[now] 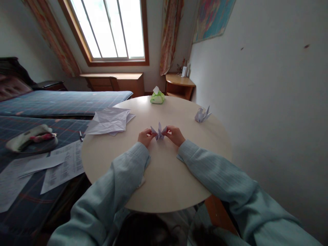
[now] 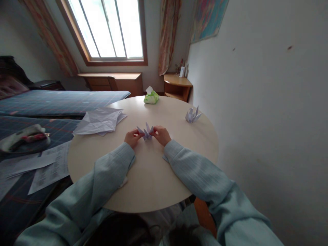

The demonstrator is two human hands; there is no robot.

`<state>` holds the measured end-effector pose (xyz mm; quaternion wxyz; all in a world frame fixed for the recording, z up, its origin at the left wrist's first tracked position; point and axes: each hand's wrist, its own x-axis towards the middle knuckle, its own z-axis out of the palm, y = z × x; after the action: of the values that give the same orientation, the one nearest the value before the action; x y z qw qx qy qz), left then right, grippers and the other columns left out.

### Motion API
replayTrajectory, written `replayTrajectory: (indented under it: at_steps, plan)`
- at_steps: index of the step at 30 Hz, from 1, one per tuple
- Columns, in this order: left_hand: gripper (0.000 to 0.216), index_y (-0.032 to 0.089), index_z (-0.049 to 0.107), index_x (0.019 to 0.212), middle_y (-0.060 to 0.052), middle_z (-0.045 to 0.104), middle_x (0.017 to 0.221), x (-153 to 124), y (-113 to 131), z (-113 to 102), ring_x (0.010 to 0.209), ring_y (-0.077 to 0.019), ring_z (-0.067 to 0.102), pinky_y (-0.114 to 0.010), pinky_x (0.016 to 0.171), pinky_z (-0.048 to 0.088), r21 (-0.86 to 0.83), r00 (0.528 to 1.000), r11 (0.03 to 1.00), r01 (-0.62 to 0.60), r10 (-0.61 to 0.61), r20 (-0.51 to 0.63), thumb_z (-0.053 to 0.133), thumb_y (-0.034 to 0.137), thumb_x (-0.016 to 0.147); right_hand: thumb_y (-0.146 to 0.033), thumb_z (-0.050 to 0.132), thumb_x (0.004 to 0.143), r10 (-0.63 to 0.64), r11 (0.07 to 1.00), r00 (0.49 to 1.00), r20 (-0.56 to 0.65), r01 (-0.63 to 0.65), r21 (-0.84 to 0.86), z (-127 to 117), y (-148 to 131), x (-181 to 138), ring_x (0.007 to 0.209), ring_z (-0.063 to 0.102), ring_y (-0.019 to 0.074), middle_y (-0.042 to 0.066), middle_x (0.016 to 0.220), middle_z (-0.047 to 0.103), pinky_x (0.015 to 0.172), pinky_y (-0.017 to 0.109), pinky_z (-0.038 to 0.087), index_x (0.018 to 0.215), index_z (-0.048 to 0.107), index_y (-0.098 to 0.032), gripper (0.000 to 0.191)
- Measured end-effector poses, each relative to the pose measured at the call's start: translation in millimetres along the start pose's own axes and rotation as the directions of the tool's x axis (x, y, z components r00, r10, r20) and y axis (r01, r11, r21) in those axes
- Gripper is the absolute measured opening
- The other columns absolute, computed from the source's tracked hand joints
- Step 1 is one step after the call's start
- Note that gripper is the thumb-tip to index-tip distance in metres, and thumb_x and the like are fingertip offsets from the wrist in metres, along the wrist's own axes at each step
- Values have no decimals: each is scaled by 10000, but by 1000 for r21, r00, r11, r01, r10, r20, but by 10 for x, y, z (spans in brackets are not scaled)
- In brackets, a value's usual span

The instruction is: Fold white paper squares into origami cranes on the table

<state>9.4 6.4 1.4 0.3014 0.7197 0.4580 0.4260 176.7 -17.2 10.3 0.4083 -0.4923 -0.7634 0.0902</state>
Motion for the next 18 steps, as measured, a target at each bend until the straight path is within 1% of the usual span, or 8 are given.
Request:
replayTrajectory:
  at_steps: [4, 6, 11, 18]
  plan:
    - [96, 148, 619, 641, -10, 588, 699, 23, -40, -16, 616, -106, 524, -204, 546, 401, 44, 1000, 999, -9, 11, -26, 580, 225, 600, -203, 566, 677, -9, 999, 1000, -30, 10, 40, 3, 11, -1, 672, 503, 115, 22, 689, 561, 612, 232, 393, 628, 565, -158, 67]
    - [99, 148, 624, 647, -12, 596, 708, 27, -44, -24, 628, -111, 531, -212, 572, 409, 54, 999, 999, 1, 1, -35, 580, 222, 597, -191, 577, 664, 10, 998, 999, -39, -8, 60, 6, 20, 1, 680, 509, 116, 27, 718, 562, 616, 234, 400, 637, 571, -158, 43]
    - [125, 144, 637, 672, -20, 615, 693, 20, -14, -42, 636, -129, 545, -225, 594, 411, 67, 997, 995, 67, -65, -35, 581, 223, 593, -171, 585, 646, 108, 992, 994, -26, -106, 66, 14, 47, 6, 667, 525, 120, 31, 710, 576, 614, 238, 411, 642, 590, -150, 22]
    - [185, 130, 651, 702, -35, 634, 666, 21, -5, -54, 642, -154, 563, -233, 585, 409, 93, 985, 981, 170, -166, -53, 587, 258, 585, -206, 591, 630, 228, 969, 973, 10, -228, 95, 21, 98, 8, 645, 551, 122, 17, 673, 615, 595, 223, 413, 645, 614, -158, 55]
